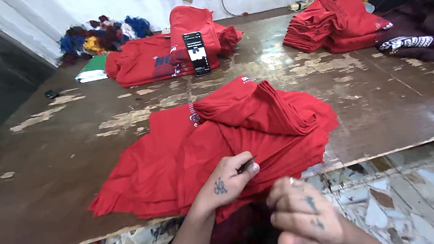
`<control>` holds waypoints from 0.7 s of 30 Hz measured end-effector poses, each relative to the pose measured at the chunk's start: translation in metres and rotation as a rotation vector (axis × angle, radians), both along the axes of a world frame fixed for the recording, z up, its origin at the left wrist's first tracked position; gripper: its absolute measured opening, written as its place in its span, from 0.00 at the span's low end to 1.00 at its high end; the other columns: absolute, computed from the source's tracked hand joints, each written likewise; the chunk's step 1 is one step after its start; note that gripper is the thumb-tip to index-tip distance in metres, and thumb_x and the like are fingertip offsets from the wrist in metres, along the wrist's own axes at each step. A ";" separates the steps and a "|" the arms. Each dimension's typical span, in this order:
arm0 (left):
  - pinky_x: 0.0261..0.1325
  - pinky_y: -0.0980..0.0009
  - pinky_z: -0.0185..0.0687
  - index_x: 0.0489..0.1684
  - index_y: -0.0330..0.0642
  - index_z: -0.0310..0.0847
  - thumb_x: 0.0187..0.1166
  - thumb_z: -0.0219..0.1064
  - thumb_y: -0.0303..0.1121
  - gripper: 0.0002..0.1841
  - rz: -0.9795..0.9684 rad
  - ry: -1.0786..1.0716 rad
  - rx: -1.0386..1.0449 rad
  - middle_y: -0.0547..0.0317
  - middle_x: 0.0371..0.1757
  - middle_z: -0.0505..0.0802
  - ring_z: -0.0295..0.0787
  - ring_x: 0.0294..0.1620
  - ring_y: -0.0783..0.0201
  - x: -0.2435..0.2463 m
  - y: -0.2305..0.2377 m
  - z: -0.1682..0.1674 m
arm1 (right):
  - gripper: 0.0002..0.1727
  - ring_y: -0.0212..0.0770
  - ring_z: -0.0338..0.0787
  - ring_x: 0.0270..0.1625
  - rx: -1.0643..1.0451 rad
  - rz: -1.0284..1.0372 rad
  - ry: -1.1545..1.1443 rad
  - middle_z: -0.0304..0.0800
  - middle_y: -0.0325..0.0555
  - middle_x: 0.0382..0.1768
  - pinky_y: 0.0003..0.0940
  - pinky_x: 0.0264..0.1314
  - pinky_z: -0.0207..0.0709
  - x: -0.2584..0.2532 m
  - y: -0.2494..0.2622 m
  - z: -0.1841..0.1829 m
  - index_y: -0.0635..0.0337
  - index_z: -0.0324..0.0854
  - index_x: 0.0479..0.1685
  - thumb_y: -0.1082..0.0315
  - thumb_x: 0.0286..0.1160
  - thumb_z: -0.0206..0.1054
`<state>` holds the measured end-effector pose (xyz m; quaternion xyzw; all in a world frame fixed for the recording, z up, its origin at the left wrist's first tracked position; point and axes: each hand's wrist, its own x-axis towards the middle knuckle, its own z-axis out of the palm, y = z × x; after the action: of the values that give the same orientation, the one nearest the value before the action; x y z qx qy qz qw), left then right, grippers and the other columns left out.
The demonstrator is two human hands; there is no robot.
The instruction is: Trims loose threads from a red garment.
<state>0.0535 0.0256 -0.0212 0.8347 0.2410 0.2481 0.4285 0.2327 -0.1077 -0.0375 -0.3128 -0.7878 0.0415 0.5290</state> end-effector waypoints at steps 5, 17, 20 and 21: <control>0.19 0.88 0.66 0.33 0.46 0.81 0.82 0.61 0.27 0.07 0.250 -0.513 -0.323 0.78 0.25 0.84 0.72 0.18 0.87 0.008 -0.008 -0.007 | 0.37 0.48 0.94 0.49 -0.041 -0.329 -0.094 0.95 0.50 0.39 0.46 0.61 0.82 0.013 0.056 -0.023 0.59 0.88 0.46 0.34 0.87 0.48; 0.16 0.83 0.74 0.35 0.50 0.82 0.84 0.64 0.35 0.06 0.096 -0.803 -0.798 0.71 0.17 0.84 0.76 0.11 0.79 0.007 -0.004 -0.021 | 0.18 0.48 0.95 0.52 -0.173 -0.165 0.084 0.95 0.54 0.40 0.43 0.65 0.85 0.025 0.045 -0.017 0.65 0.85 0.38 0.63 0.91 0.55; 0.15 0.84 0.75 0.36 0.51 0.81 0.85 0.63 0.35 0.06 0.112 -0.753 -0.775 0.72 0.19 0.84 0.76 0.12 0.81 0.007 -0.006 -0.020 | 0.23 0.50 0.94 0.60 -0.256 -0.025 0.235 0.94 0.58 0.45 0.46 0.71 0.85 0.045 0.028 -0.015 0.66 0.78 0.38 0.57 0.95 0.47; 0.15 0.84 0.75 0.36 0.51 0.82 0.84 0.66 0.36 0.05 0.110 -0.746 -0.760 0.72 0.20 0.85 0.77 0.12 0.81 0.008 -0.007 -0.021 | 0.24 0.48 0.94 0.58 -0.280 -0.036 0.216 0.93 0.58 0.45 0.45 0.69 0.86 0.045 0.026 -0.014 0.66 0.78 0.39 0.55 0.95 0.47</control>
<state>0.0611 0.0187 -0.0420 0.4618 0.1888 0.4451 0.7436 0.2777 -0.0820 -0.0518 -0.3912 -0.7071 0.1747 0.5625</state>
